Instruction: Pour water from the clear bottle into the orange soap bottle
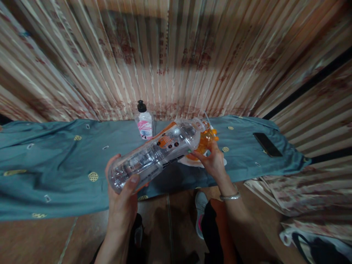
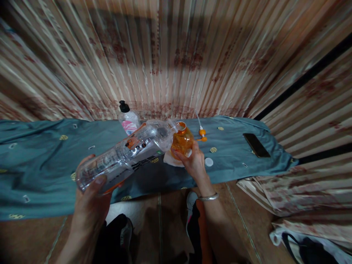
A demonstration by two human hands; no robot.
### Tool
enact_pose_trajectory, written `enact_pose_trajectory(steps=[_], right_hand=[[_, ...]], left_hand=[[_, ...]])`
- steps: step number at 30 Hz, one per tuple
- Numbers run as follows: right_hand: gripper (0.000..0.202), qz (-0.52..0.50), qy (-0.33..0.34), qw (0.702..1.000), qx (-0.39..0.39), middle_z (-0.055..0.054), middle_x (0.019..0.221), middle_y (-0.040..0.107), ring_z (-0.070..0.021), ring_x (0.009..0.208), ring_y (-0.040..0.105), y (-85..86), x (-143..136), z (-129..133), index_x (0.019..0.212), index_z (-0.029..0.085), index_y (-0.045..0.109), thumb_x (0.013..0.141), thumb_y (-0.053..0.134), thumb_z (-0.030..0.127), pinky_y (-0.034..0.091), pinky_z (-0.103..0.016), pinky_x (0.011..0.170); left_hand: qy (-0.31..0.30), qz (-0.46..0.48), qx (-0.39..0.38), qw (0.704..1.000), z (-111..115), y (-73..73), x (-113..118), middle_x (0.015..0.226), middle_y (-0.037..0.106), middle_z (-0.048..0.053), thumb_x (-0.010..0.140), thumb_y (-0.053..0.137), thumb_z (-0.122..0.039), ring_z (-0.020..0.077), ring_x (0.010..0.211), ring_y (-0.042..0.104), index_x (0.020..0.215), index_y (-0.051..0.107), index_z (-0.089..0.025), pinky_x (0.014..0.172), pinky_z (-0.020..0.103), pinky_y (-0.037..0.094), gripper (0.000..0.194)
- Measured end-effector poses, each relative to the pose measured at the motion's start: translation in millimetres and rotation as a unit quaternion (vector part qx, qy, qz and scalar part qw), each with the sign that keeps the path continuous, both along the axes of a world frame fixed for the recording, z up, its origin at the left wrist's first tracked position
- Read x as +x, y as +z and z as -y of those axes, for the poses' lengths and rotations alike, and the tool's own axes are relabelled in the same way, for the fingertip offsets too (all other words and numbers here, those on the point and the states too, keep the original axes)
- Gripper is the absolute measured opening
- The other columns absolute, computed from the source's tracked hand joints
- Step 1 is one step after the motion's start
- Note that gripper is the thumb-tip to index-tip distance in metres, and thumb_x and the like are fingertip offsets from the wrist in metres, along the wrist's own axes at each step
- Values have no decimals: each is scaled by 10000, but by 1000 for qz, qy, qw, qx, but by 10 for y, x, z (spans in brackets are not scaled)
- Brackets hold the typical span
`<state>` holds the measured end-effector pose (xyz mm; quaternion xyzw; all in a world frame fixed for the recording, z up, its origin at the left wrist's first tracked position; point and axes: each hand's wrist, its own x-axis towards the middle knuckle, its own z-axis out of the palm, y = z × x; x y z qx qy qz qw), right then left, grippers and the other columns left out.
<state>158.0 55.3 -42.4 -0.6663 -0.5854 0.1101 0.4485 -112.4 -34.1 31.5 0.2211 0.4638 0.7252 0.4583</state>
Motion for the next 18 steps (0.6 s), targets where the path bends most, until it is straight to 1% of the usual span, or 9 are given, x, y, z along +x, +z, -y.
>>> enact_pose_trajectory(steps=[4, 8, 14, 18], right_hand=[[685, 7, -4, 1000, 3, -150, 1086, 882, -393, 976, 857, 16, 10, -3, 1234, 235, 687, 795, 889, 721, 674, -478, 817], [721, 17, -7, 1000, 1, -159, 1124, 878, -399, 1033, 852, 30, 22, -5, 1278, 221, 680, 800, 892, 716, 674, -499, 879], [695, 26, 7, 1000, 11, -156, 1107, 875, -389, 1015, 848, -1, 42, -14, 1286, 217, 678, 818, 905, 678, 670, -494, 863], [723, 24, 2, 1000, 10, -159, 1102, 872, -399, 1008, 849, -10, 44, -17, 1293, 220, 671, 805, 898, 702, 671, -502, 859]], left_hand=[[-5, 5, 9, 1000, -2, -7, -4, 1246, 790, 6, 639, 1041, -348, 197, 942, 745, 1285, 698, -350, 575, 228, 623, 731], [-10, 5, 10, 1000, -1, -30, -27, 1220, 787, 5, 647, 1042, -321, 204, 946, 743, 1292, 704, -349, 567, 238, 638, 728], [-4, -10, 12, 1000, 3, -29, -36, 1220, 794, -9, 644, 1031, -334, 197, 922, 742, 1299, 707, -358, 579, 243, 639, 731], [0, -10, 14, 1000, 3, -8, -27, 1197, 803, -21, 633, 1030, -335, 190, 933, 736, 1287, 706, -366, 570, 221, 623, 731]])
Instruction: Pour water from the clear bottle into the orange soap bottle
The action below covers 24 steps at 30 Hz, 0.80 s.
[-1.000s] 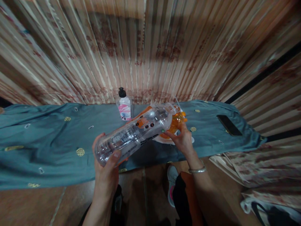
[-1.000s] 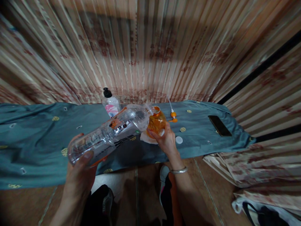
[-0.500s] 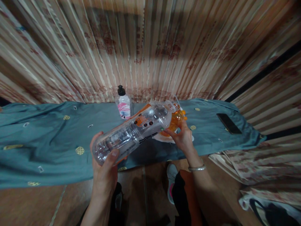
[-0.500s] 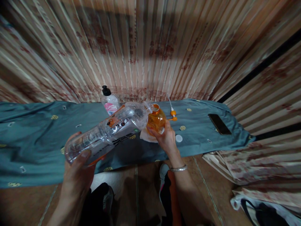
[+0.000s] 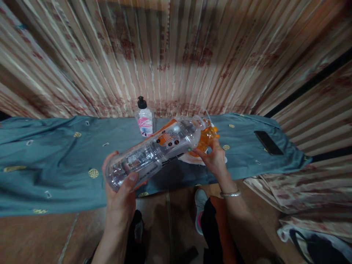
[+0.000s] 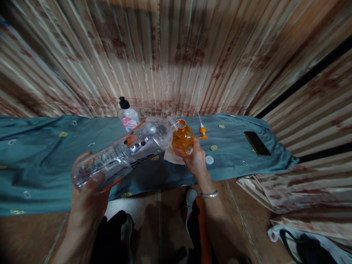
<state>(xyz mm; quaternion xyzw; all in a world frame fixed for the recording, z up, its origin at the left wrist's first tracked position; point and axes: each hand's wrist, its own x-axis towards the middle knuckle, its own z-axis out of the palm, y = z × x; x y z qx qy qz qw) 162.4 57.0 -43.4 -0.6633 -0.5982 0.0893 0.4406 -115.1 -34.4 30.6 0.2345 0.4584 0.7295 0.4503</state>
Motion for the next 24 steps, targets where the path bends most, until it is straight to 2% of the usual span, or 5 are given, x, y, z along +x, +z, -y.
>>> enact_pose_trajectory(steps=[13, 20, 24], right_hand=[[694, 0, -8, 1000, -21, -157, 1110, 870, -404, 1014, 843, -3, 13, -5, 1273, 218, 673, 783, 899, 655, 669, -501, 861], [709, 1, -4, 1000, -10, -155, 1111, 870, -396, 1007, 845, -12, 12, -6, 1290, 223, 677, 796, 898, 681, 671, -497, 852], [718, -3, -9, 1000, -12, -151, 1108, 866, -394, 1000, 840, -17, 9, -8, 1270, 223, 682, 780, 896, 701, 670, -500, 847]], left_hand=[[-3, 7, 8, 1000, -1, 16, -1, 1196, 803, -24, 626, 1046, -303, 188, 932, 737, 1265, 729, -373, 552, 225, 633, 717], [2, 5, -7, 1000, 4, 17, 0, 1192, 798, -9, 613, 1050, -324, 201, 952, 751, 1281, 717, -363, 594, 242, 656, 748], [1, 9, 6, 1000, 2, 21, 10, 1205, 818, -20, 617, 1044, -306, 193, 938, 758, 1267, 721, -360, 559, 228, 643, 728]])
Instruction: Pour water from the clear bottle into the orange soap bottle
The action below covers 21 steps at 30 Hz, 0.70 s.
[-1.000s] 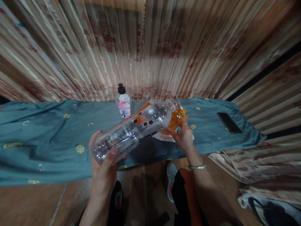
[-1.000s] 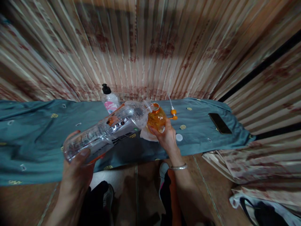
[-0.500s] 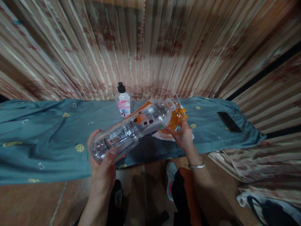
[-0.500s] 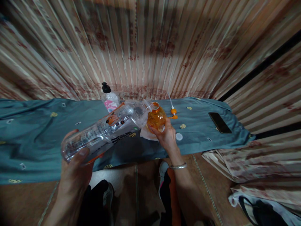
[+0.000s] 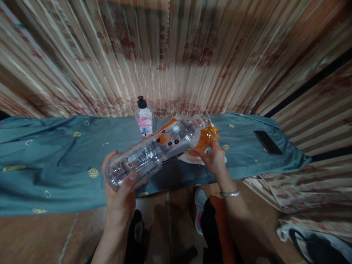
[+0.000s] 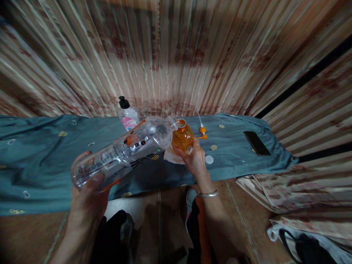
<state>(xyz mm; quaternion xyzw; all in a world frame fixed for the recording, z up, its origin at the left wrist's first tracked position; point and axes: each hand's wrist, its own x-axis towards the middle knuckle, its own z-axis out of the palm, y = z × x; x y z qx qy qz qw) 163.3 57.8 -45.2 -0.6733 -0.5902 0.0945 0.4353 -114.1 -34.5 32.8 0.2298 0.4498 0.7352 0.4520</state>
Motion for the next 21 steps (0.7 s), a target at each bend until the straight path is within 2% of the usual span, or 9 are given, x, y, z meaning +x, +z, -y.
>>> enact_pose_trajectory(steps=[5, 12, 21], right_hand=[[692, 2, -2, 1000, 11, -136, 1080, 866, -377, 978, 834, -4, -8, -2, 1240, 224, 696, 791, 879, 719, 670, -485, 826], [732, 6, 4, 1000, 6, -142, 1126, 871, -382, 1022, 839, 2, -6, 2, 1300, 228, 678, 803, 885, 724, 676, -503, 865], [693, -13, -2, 1000, -10, -148, 1109, 838, -408, 1021, 822, 25, -5, 7, 1288, 201, 686, 769, 950, 576, 677, -546, 890]], left_hand=[[-2, 0, 2, 1000, -1, 3, 4, 1182, 815, -30, 638, 1037, -305, 190, 942, 761, 1270, 724, -366, 579, 224, 640, 707], [1, -5, -7, 1000, -3, 14, 2, 1179, 784, -16, 606, 1051, -326, 192, 933, 739, 1265, 713, -363, 570, 225, 635, 742], [3, 4, 1, 1000, -9, -12, -4, 1179, 783, -11, 608, 1063, -305, 190, 947, 738, 1285, 712, -352, 555, 223, 655, 765]])
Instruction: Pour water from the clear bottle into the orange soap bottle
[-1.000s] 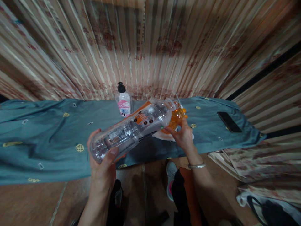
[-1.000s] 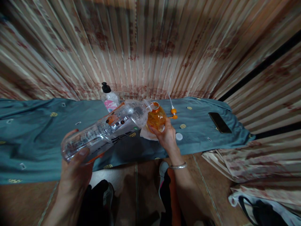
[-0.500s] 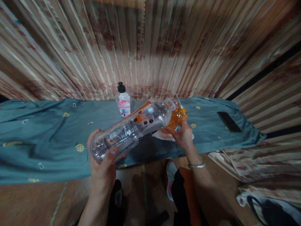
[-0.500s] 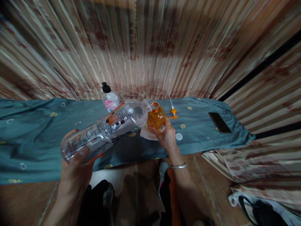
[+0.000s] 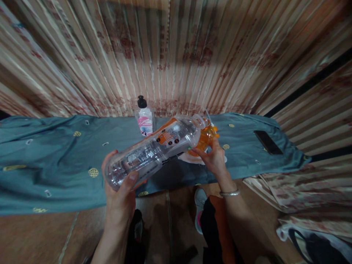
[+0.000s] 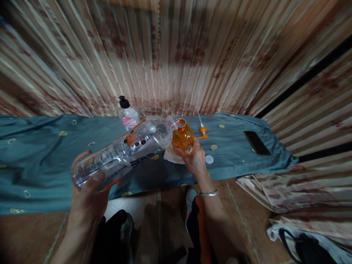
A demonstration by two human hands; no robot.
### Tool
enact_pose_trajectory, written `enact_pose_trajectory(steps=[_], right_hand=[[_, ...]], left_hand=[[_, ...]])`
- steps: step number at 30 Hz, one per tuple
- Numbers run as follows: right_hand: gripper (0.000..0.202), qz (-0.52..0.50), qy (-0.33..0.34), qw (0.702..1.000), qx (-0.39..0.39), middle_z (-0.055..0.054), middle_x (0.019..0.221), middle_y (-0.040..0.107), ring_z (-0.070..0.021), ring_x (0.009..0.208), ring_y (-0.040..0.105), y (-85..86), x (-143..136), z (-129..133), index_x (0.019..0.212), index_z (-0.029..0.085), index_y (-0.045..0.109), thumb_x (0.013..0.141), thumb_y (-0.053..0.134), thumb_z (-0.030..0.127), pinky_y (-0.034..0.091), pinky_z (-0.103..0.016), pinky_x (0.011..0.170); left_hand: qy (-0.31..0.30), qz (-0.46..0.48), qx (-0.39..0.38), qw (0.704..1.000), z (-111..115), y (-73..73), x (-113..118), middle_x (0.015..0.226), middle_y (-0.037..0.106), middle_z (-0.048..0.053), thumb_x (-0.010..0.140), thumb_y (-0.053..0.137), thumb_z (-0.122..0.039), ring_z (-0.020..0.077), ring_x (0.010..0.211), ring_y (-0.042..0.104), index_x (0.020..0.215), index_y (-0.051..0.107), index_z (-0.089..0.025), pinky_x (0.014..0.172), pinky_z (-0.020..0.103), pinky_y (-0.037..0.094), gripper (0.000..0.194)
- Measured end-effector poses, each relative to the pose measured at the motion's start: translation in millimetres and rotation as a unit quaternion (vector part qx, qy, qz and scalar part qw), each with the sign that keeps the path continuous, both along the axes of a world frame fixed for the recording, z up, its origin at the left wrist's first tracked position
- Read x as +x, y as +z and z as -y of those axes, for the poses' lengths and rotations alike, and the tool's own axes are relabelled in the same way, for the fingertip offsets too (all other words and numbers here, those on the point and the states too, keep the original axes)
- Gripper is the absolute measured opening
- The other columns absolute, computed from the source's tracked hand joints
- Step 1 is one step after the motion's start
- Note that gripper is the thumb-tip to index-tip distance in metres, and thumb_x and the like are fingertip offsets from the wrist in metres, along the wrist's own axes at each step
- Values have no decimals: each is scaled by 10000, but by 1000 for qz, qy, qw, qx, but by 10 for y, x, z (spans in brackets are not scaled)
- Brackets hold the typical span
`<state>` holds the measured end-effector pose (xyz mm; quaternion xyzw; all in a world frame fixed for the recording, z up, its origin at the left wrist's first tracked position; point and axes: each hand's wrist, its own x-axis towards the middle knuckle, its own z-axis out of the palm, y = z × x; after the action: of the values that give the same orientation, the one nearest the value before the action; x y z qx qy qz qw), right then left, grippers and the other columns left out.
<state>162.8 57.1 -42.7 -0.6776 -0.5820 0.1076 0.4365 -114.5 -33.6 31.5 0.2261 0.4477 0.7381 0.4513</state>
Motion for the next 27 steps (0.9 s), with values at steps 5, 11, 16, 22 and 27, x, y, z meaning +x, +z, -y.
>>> enact_pose_trajectory(steps=[5, 11, 16, 22, 27], right_hand=[[700, 0, 15, 1000, 3, -133, 1121, 836, -396, 1034, 813, -28, 31, -10, 1295, 219, 682, 791, 925, 640, 669, -541, 895], [772, 19, -4, 1000, 6, -154, 1114, 863, -381, 997, 825, -42, 14, -12, 1291, 202, 684, 776, 894, 738, 663, -517, 874], [777, 21, -6, 1000, 2, -170, 1149, 864, -401, 1038, 834, -31, 0, -9, 1321, 195, 680, 783, 899, 712, 667, -524, 893], [819, 31, 0, 999, 12, -190, 1154, 865, -417, 1029, 839, -39, 13, -11, 1333, 187, 666, 796, 867, 772, 668, -544, 892], [760, 28, 0, 1000, 9, -180, 1135, 865, -406, 1014, 840, -45, 13, -11, 1305, 201, 669, 804, 865, 737, 667, -530, 882]], left_hand=[[-3, -2, 16, 1000, -17, -52, -33, 1169, 806, -1, 611, 1065, -279, 206, 917, 757, 1275, 731, -336, 535, 248, 659, 746], [-1, -2, 11, 1000, -7, -19, -11, 1159, 803, -27, 619, 1057, -299, 191, 934, 748, 1264, 731, -345, 550, 232, 654, 724], [-5, -4, 6, 1000, -3, -6, -3, 1169, 812, -35, 630, 1043, -295, 189, 933, 754, 1275, 722, -353, 567, 235, 653, 723], [-1, -1, 11, 1000, -3, -14, 0, 1135, 808, -50, 623, 1057, -309, 168, 884, 742, 1268, 727, -353, 542, 219, 646, 726], [2, 2, 23, 1000, -26, -71, -25, 1124, 819, -25, 601, 1072, -306, 189, 878, 767, 1266, 742, -334, 525, 245, 661, 743]])
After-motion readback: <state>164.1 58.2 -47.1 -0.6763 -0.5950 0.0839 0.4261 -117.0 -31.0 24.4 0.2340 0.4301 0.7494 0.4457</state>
